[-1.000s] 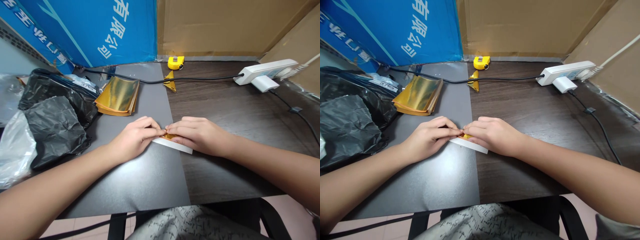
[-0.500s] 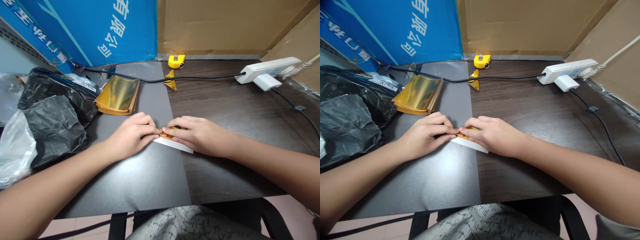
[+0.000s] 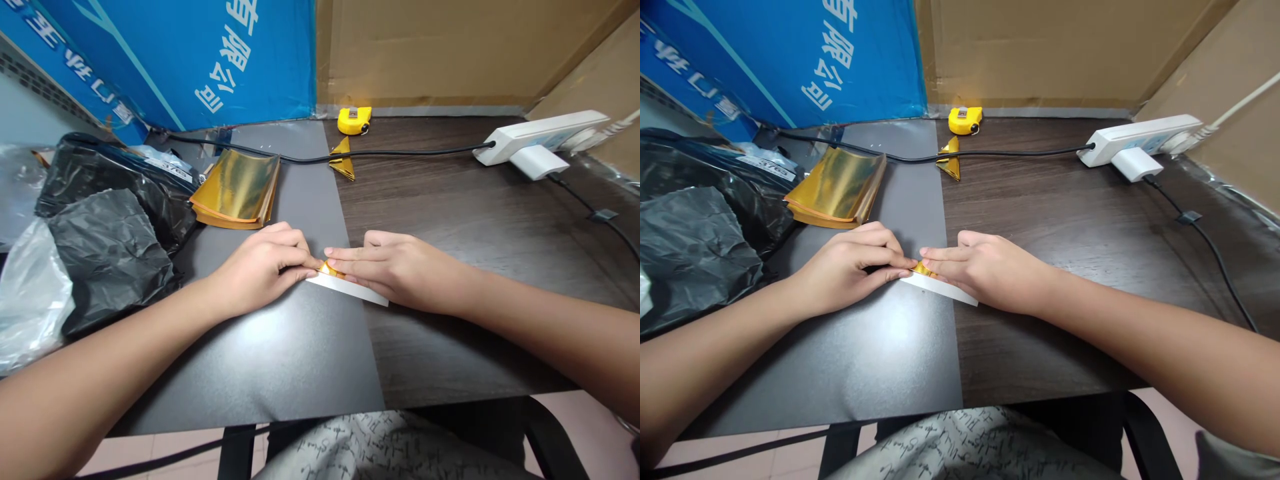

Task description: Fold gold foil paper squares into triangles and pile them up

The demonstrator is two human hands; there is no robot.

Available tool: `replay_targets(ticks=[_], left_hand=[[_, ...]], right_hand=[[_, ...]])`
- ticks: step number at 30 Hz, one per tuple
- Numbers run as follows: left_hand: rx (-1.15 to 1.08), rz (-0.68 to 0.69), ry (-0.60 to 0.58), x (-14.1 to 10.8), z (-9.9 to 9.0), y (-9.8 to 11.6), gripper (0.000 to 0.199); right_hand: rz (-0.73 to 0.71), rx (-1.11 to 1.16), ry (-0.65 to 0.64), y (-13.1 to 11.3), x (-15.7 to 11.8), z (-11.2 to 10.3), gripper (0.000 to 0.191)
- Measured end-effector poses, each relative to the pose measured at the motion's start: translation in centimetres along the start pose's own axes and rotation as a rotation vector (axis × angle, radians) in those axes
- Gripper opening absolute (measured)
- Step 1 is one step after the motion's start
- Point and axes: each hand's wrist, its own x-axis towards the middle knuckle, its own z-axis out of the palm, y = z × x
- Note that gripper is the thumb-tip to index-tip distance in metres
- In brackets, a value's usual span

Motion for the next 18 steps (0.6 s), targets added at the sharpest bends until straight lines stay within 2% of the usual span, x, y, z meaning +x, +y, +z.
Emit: replay_targets(ticks=[18], left_hand=[[0.064,0.060,0.005,-0.01,0.12,-0.27,0.023]], right_hand=[[0.044,0.000,-0.076,-0.32,0.20,-0.51,0.041]])
